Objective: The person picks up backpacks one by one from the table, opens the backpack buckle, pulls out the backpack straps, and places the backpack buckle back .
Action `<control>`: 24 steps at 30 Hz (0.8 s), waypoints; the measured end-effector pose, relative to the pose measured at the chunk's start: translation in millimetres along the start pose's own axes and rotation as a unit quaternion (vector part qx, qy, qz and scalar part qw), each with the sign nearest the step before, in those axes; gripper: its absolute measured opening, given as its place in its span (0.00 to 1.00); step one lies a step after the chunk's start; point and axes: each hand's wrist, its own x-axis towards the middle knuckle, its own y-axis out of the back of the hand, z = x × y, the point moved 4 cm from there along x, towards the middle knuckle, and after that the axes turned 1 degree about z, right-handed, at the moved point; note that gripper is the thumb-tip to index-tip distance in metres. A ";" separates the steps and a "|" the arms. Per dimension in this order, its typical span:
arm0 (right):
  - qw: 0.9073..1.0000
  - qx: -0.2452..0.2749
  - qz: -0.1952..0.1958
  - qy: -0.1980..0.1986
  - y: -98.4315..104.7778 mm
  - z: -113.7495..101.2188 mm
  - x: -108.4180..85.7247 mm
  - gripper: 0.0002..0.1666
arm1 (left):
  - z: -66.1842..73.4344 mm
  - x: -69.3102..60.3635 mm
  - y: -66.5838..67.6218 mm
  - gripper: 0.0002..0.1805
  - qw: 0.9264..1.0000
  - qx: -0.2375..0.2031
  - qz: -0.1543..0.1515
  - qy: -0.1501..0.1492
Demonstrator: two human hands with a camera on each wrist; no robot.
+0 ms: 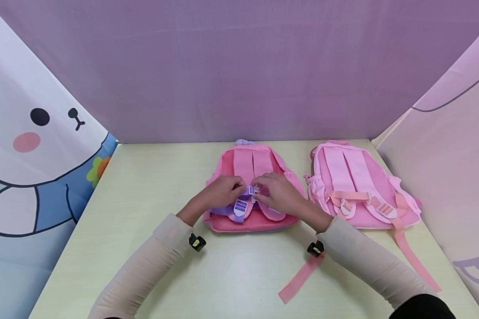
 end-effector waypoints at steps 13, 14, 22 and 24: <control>1.000 0.005 -0.004 -0.001 -1.9 0.9 -0.7 0.18 | -1.2 2.5 -3.0 0.10 1.000 -0.001 0.001 -0.004; 1.000 0.004 -0.003 -0.001 -1.8 0.7 -0.8 0.18 | -1.2 2.6 -3.2 0.10 1.000 0.000 0.001 -0.004; 1.000 0.006 -0.011 -0.005 -2.6 -0.3 -0.1 0.19 | 0.5 3.6 -4.7 0.11 1.000 0.000 0.003 -0.019; 1.000 0.005 -0.016 -0.010 -2.5 -0.6 -0.1 0.20 | 0.9 3.7 -4.9 0.11 1.000 -0.002 0.003 -0.020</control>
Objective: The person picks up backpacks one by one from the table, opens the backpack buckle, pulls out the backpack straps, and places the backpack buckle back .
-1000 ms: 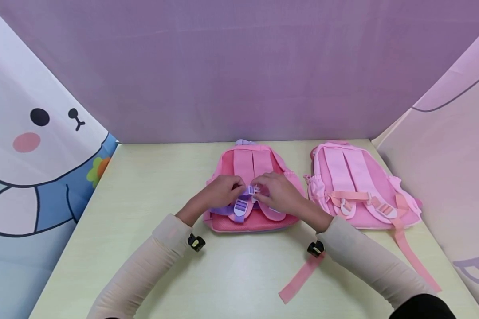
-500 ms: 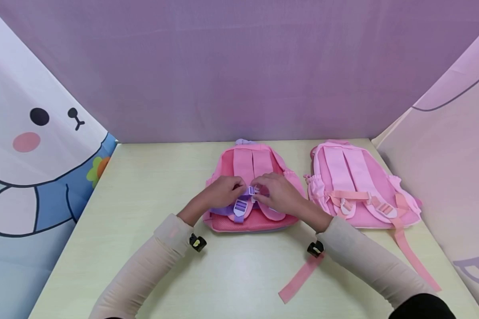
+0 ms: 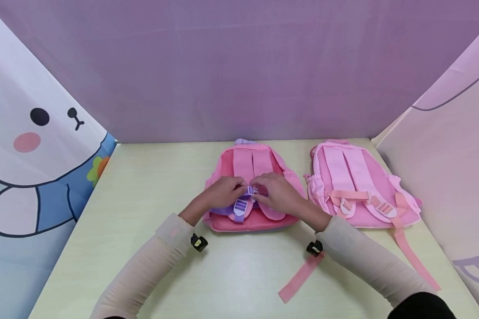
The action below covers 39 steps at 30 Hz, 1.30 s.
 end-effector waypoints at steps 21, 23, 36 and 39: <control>1.000 0.003 -0.010 -0.010 -1.0 0.3 1.8 0.22 | -1.8 -0.3 2.1 0.11 0.999 -0.043 -0.003 0.012; 1.000 0.005 -0.010 -0.010 -1.1 0.3 1.7 0.22 | -1.9 -0.1 2.0 0.11 0.999 -0.045 -0.004 0.014; 1.000 0.016 -0.001 -0.001 -2.5 1.6 2.0 0.20 | -3.9 -1.2 2.6 0.12 0.997 -0.070 -0.013 0.027; 1.000 0.016 -0.001 -0.002 -2.0 1.3 1.6 0.20 | -5.2 -0.7 2.1 0.12 0.997 -0.071 -0.016 0.027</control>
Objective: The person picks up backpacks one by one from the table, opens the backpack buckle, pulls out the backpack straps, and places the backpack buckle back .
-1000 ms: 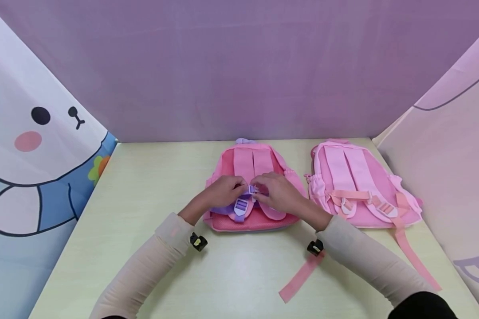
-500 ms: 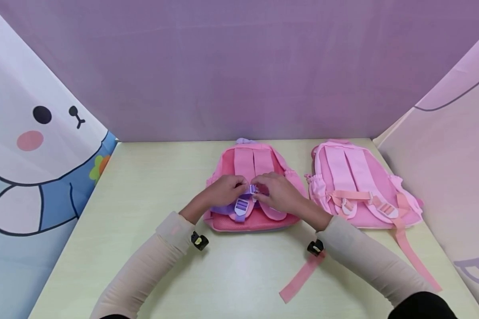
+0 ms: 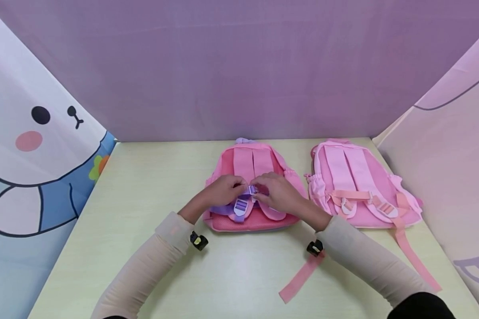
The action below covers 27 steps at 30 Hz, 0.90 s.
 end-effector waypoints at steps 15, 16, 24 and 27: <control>1.000 0.009 -0.001 -0.006 1.8 -0.7 0.1 0.18 | -3.5 1.7 -1.0 0.11 0.999 -0.048 -0.016 0.015; 1.000 0.009 -0.001 -0.006 1.6 -0.6 0.0 0.18 | -3.6 1.5 -1.0 0.11 0.998 -0.054 -0.018 0.020; 1.000 0.012 0.011 -0.002 -1.6 0.4 -1.0 0.19 | -6.0 1.2 -1.1 0.12 0.998 -0.054 -0.021 0.030; 1.000 0.017 0.019 0.005 -0.9 -1.3 -1.1 0.18 | -6.6 0.9 -0.7 0.12 0.998 -0.050 -0.021 0.031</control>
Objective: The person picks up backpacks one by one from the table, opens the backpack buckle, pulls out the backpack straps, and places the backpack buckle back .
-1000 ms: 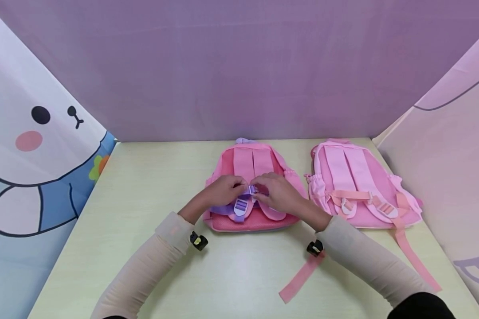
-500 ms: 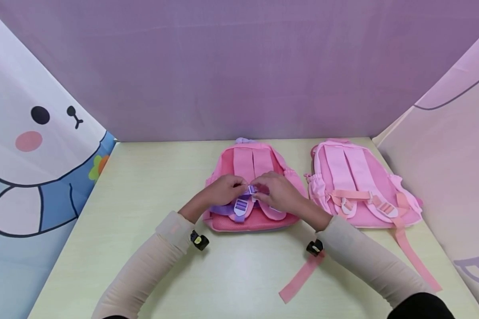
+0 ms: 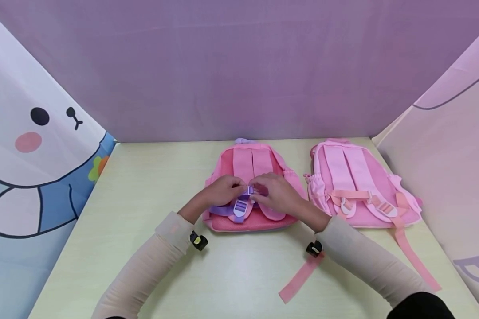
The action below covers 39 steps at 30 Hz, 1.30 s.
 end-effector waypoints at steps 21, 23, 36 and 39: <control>1.000 -0.008 0.013 0.024 3.3 -3.5 0.8 0.15 | -2.0 -7.8 5.9 0.12 1.000 0.006 -0.007 -0.001; 1.000 -0.007 0.013 0.023 3.3 -3.3 0.8 0.15 | -2.8 -7.5 6.3 0.12 1.000 0.003 -0.004 -0.005; 1.000 0.005 0.009 0.016 2.0 0.8 0.7 0.16 | -2.0 -3.9 5.4 0.11 1.000 0.006 -0.006 -0.014; 1.000 0.005 0.008 0.015 1.2 2.8 0.4 0.16 | -2.1 -2.3 4.8 0.11 1.000 0.003 -0.009 -0.011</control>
